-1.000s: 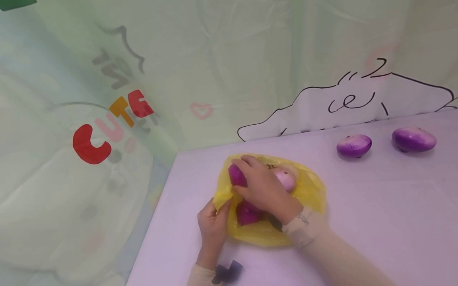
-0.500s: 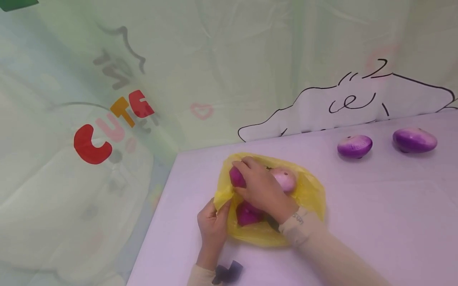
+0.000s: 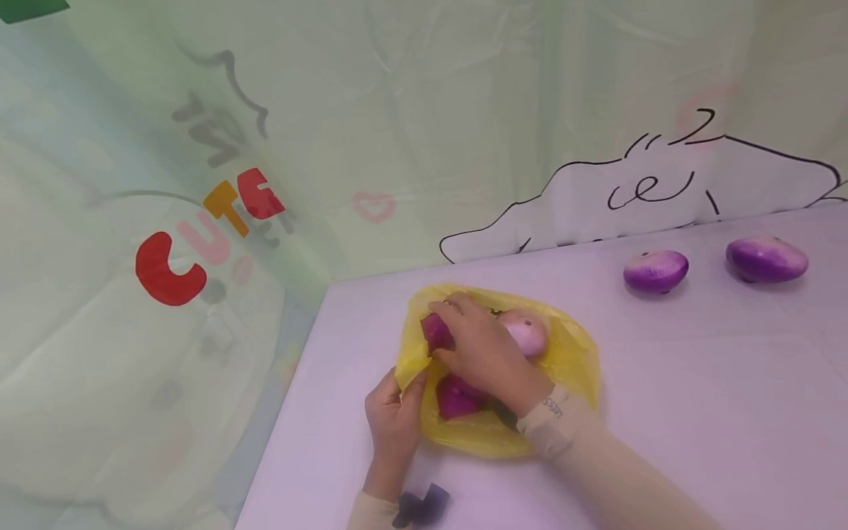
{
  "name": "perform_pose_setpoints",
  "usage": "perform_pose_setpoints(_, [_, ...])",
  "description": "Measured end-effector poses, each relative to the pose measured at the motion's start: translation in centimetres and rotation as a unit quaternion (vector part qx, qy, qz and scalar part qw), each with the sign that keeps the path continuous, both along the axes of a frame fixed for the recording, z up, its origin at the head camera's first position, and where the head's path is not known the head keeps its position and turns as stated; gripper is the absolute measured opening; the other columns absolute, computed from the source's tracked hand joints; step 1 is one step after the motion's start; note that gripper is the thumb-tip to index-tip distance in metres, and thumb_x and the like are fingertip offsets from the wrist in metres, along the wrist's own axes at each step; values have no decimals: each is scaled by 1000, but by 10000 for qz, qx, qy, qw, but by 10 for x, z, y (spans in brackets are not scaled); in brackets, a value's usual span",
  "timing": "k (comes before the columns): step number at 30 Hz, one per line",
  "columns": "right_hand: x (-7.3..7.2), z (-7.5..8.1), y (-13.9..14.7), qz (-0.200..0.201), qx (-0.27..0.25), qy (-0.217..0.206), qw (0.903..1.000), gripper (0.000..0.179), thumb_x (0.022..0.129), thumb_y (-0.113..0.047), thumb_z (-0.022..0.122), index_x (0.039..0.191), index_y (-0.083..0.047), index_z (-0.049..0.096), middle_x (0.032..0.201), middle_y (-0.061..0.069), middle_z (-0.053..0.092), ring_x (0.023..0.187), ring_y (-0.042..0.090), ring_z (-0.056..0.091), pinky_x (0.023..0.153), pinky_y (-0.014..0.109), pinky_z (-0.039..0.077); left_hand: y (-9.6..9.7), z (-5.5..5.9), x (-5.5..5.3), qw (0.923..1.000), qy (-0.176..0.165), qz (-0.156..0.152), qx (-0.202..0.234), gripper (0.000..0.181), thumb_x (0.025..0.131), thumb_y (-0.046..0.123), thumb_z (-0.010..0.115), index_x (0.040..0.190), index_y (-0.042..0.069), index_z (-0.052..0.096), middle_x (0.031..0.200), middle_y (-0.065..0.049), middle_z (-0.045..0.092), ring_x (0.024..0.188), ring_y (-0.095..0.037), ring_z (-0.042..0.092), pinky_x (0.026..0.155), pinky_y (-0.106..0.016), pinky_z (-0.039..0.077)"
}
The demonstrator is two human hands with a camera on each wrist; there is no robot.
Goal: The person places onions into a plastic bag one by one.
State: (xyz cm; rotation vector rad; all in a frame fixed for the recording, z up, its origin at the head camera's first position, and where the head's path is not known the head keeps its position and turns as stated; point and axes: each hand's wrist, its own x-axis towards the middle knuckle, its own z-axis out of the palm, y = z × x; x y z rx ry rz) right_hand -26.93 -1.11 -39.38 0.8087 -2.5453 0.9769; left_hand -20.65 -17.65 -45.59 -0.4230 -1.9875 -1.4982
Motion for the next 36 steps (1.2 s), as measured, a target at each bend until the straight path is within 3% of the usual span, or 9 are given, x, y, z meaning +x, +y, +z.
perform_pose_setpoints(10, [9,7,5,47,-53,102,9999,61,82,-9,86,138,-2,62,136,24,61,118,41,65,96,58,57,2,0,0,10000,13,-43,31,21,97,1,71,118,0,75,114,-11,76,102,-25,74,89,-37,62])
perform_pose_setpoints(21, [20,28,27,-129,-200,118,9996,59,85,-19,85,137,-4,64,139,22,61,120,41,65,93,60,57,2,-2,1,9999,20,-27,126,24,96,-1,71,120,0,75,116,-12,76,105,-26,74,91,-36,61])
perform_pose_setpoints(30, [11,40,69,-381,-582,668,9953,64,80,-11,89,137,1,62,137,23,61,124,42,60,98,64,52,1,-2,2,9999,-22,-42,149,23,97,2,72,119,0,75,115,-11,76,104,-24,73,90,-35,61])
perform_pose_setpoints(36, [0,49,107,-893,-448,113,9949,69,84,-15,88,144,-1,56,144,25,55,133,47,50,105,70,43,2,-2,2,9999,40,-48,111,22,96,1,72,118,0,75,114,-12,77,103,-24,73,90,-35,61])
